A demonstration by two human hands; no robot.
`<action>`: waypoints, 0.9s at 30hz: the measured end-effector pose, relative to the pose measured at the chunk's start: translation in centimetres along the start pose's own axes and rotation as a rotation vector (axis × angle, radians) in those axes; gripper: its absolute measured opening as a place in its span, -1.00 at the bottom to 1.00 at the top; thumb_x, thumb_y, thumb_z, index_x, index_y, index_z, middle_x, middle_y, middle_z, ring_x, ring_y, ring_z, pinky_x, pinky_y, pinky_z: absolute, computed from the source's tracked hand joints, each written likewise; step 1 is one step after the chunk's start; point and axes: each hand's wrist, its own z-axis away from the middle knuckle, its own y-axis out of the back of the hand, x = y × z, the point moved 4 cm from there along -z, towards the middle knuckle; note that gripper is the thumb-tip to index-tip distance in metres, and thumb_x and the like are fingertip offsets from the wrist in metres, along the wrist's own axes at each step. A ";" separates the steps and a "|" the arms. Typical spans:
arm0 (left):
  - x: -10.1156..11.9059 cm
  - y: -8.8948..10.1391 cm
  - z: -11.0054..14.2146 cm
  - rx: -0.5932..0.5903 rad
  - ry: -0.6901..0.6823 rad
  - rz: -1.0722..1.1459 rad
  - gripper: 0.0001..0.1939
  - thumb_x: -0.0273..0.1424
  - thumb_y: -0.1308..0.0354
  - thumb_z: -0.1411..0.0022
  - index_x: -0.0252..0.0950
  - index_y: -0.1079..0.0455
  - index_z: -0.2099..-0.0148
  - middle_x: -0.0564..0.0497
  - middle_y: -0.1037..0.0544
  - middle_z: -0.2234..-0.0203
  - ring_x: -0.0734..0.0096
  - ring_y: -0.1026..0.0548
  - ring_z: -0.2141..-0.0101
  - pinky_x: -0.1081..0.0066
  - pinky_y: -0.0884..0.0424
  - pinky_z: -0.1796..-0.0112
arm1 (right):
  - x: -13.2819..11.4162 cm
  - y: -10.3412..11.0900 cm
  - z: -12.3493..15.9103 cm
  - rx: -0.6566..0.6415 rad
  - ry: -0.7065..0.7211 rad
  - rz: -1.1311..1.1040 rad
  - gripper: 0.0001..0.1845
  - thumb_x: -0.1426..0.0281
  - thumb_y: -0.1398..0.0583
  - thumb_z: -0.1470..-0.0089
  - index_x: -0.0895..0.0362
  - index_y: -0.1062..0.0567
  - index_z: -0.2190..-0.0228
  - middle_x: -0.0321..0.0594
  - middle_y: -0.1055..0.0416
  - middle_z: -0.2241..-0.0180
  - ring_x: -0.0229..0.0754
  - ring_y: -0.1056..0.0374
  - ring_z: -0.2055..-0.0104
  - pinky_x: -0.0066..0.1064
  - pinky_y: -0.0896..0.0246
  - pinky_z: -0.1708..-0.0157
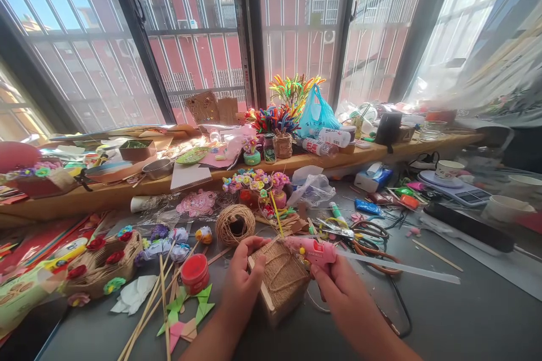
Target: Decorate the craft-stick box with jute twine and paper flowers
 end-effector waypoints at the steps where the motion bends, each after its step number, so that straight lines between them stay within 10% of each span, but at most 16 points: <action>1: 0.0 0.0 0.0 -0.002 -0.002 -0.001 -0.63 -0.12 -0.21 -0.33 -0.22 -0.46 -0.06 -0.18 -0.68 0.01 0.00 -0.60 -0.04 0.07 -0.46 -0.12 | -0.1 0.0 0.0 -0.001 -0.007 0.010 -0.71 0.06 -0.27 -0.16 0.03 -0.53 0.32 -0.28 -0.40 0.57 0.01 -0.40 0.37 -0.29 -0.26 0.37; 11: 1.4 -0.5 0.5 0.047 0.013 0.026 -0.67 -0.16 -0.20 -0.32 -0.22 -0.46 -0.04 -0.17 -0.68 0.03 0.00 -0.59 -0.03 0.05 -0.41 -0.14 | -0.6 0.1 -0.5 -0.103 -0.011 0.095 -0.61 0.11 -0.17 -0.19 0.10 -0.58 0.11 -0.07 -0.62 0.13 0.13 -0.49 0.04 -0.16 -0.35 0.02; 27: 1.6 -0.4 0.5 0.053 0.026 0.015 -0.66 -0.18 -0.18 -0.32 -0.23 -0.45 -0.04 -0.17 -0.68 0.02 0.01 -0.59 -0.05 0.07 -0.40 -0.16 | -0.6 0.4 -0.5 -0.155 0.012 -0.017 -0.68 0.14 -0.26 -0.16 0.10 -0.61 0.18 -0.13 -0.62 0.26 0.03 -0.50 0.20 -0.23 -0.38 0.19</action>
